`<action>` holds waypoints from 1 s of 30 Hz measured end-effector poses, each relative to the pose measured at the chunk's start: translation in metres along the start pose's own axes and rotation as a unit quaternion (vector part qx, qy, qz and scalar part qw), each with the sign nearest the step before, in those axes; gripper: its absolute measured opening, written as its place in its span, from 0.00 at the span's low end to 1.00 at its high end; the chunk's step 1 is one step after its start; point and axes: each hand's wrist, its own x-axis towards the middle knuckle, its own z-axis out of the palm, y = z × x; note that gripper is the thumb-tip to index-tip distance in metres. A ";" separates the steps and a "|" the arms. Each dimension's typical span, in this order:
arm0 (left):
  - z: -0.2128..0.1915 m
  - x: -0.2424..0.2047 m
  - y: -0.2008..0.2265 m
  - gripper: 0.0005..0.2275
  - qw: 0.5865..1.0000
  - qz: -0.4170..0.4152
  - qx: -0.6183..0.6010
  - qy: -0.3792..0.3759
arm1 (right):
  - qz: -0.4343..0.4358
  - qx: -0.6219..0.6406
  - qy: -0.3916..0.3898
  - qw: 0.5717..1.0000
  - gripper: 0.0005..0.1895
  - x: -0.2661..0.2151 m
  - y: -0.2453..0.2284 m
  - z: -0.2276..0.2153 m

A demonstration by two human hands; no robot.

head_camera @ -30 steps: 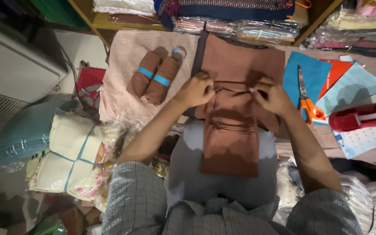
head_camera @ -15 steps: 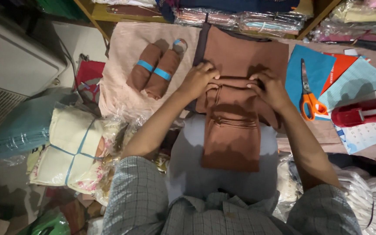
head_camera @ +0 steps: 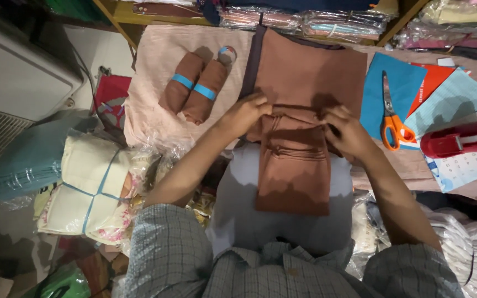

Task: Cutting blue ribbons and wrapping them around rolled brown fabric pieces to secure them for packaging or display.

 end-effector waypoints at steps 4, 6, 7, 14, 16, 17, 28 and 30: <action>-0.028 -0.001 0.017 0.08 0.998 -0.022 -0.053 -0.012 | 0.031 0.068 0.013 0.997 0.02 0.005 -0.015 -0.009; -0.019 0.002 0.016 0.06 0.994 -0.074 -0.069 0.035 | 0.085 0.044 0.034 0.995 0.10 0.008 -0.013 -0.004; -0.021 0.007 0.025 0.06 0.994 -0.074 -0.069 0.034 | 0.086 0.045 0.035 0.995 0.10 0.007 -0.014 -0.001; -0.003 0.016 0.017 0.16 0.989 -0.139 0.039 -0.034 | 0.136 -0.011 -0.013 0.991 0.20 0.010 -0.007 -0.001; 0.000 0.015 0.017 0.17 0.986 -0.143 0.056 -0.065 | 0.140 -0.004 -0.031 0.990 0.21 0.010 -0.010 -0.003; -0.002 0.014 0.020 0.17 0.985 -0.147 0.051 -0.069 | 0.152 -0.003 -0.045 0.987 0.20 0.010 -0.013 -0.003; 0.004 0.021 0.010 0.13 0.974 -0.214 -0.072 -0.030 | 0.160 -0.044 -0.029 0.986 0.20 0.015 0.013 0.010; 0.005 0.033 -0.002 0.15 0.967 -0.218 -0.127 0.020 | 0.159 -0.044 -0.015 0.986 0.21 0.021 0.031 0.014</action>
